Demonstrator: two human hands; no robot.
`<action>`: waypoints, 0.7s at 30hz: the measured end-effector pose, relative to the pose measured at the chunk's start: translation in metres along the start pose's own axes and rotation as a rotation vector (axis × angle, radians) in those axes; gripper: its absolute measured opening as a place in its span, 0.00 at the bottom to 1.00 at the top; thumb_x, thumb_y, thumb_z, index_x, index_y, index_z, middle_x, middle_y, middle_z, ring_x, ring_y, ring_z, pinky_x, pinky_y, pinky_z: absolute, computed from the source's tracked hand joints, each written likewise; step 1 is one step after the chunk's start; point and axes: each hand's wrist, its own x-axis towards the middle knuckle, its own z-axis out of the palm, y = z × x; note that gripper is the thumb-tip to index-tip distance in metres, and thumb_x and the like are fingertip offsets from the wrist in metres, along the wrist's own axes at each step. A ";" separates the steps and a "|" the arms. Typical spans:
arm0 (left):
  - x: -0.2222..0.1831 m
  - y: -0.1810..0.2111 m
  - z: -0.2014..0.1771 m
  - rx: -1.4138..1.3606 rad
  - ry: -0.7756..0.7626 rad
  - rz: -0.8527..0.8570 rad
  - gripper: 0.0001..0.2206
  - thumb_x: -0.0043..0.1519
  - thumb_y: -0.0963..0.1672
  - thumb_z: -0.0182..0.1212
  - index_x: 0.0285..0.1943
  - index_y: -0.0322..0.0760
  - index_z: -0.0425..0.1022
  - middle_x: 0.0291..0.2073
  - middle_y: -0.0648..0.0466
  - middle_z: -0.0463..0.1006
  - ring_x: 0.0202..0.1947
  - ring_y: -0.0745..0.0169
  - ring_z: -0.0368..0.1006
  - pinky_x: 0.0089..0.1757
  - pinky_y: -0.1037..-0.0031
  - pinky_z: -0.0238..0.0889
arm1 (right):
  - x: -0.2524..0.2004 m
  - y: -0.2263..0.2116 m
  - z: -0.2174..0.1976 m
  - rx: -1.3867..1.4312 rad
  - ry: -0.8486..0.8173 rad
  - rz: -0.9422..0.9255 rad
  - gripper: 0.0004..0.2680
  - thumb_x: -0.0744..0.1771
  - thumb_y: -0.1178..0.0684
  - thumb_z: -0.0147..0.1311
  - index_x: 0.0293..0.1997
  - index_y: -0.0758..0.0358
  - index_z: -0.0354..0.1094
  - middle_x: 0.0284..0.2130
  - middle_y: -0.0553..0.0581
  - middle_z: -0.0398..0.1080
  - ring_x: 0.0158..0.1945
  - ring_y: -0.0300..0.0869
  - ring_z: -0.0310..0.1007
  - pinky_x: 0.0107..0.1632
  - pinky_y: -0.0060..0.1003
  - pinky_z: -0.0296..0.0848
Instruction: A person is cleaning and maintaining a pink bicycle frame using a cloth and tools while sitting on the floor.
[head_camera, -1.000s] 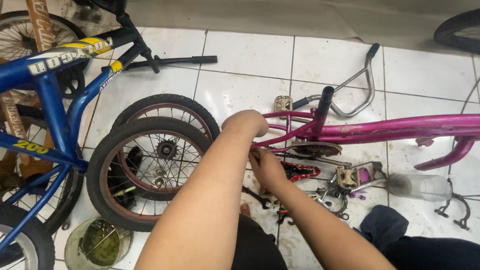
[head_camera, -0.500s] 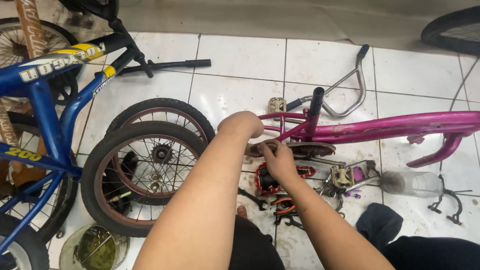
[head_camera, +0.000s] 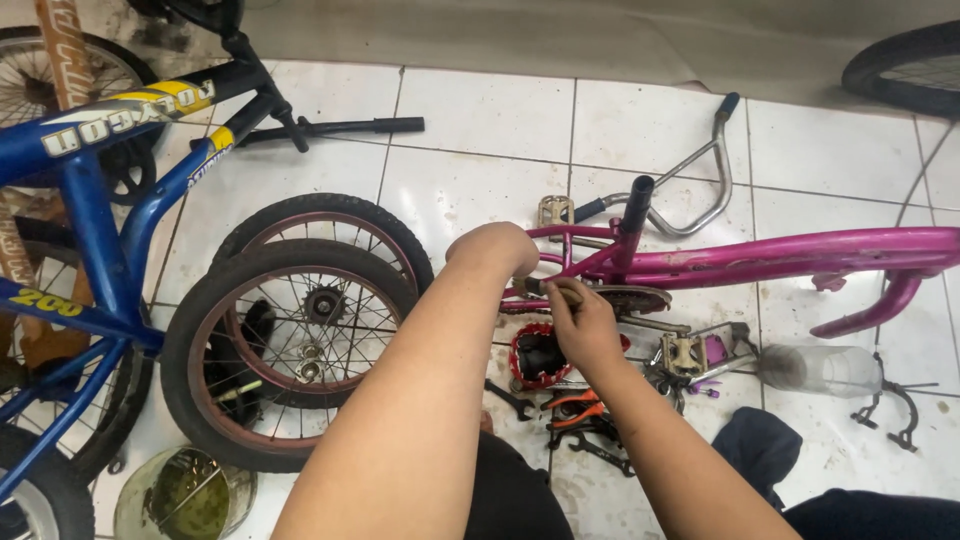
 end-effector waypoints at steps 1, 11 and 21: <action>0.004 0.001 0.001 0.003 0.003 0.006 0.20 0.59 0.44 0.56 0.59 0.28 0.77 0.47 0.35 0.81 0.53 0.36 0.77 0.51 0.44 0.68 | -0.001 -0.003 0.002 -0.001 0.007 -0.001 0.11 0.71 0.47 0.50 0.50 0.60 0.76 0.37 0.68 0.77 0.47 0.61 0.77 0.48 0.54 0.76; -0.005 -0.004 -0.002 0.026 -0.017 -0.010 0.23 0.59 0.46 0.57 0.61 0.28 0.76 0.51 0.35 0.80 0.57 0.36 0.75 0.54 0.44 0.66 | 0.001 0.023 -0.005 -0.087 0.254 -0.165 0.10 0.71 0.49 0.51 0.46 0.65 0.75 0.32 0.69 0.76 0.42 0.63 0.77 0.44 0.54 0.76; -0.007 0.005 -0.006 0.032 -0.018 0.003 0.24 0.58 0.46 0.55 0.61 0.28 0.76 0.53 0.36 0.80 0.58 0.36 0.74 0.55 0.45 0.66 | 0.000 0.003 -0.016 -0.064 0.134 -0.004 0.10 0.71 0.44 0.49 0.46 0.56 0.75 0.34 0.61 0.78 0.46 0.58 0.77 0.49 0.54 0.75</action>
